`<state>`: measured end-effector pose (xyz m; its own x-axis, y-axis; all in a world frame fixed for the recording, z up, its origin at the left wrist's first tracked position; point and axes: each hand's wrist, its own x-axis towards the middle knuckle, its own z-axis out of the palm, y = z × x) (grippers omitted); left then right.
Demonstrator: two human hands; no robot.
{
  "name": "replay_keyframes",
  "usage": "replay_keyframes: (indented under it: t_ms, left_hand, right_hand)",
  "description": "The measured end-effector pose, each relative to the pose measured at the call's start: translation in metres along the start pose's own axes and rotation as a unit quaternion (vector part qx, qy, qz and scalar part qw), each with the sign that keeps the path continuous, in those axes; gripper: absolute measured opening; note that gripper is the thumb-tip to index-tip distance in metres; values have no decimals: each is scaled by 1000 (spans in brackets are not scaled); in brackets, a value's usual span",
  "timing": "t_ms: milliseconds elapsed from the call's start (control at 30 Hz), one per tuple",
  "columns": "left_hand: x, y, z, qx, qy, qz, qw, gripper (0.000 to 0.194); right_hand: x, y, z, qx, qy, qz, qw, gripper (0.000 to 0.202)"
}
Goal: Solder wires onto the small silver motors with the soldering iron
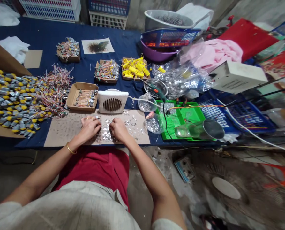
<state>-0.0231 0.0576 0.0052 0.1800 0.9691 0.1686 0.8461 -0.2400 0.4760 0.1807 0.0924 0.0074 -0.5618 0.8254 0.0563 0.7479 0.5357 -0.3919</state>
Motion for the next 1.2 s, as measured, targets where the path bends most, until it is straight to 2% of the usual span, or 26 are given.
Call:
replay_keyframes:
  t_ms: [133,267,433,600,900,1067,1200]
  left_hand:
    - [3,-2,1,2,-11,2,1000,16]
    - [6,0,5,-1,-25,5,1000,18]
    - [23,0,8,8,-16,-10,1000,18]
    - [33,1,6,31,-53,-23,998,19]
    - [47,5,12,27,-106,20,994,18]
    - [47,-2,12,23,-91,-9,996,22]
    - [46,-5,8,23,-99,-15,995,21]
  right_hand:
    - [1,-5,7,7,-6,-2,1000,18]
    - [0,-2,5,5,4,26,1000,18]
    - [20,1,4,-6,16,57,998,16]
    - [37,-4,9,-13,9,51,999,15]
    - [30,-1,8,-12,2,65,998,12]
    - [24,3,-2,-30,1,73,997,14]
    - [21,-5,-7,-42,-25,58,997,15]
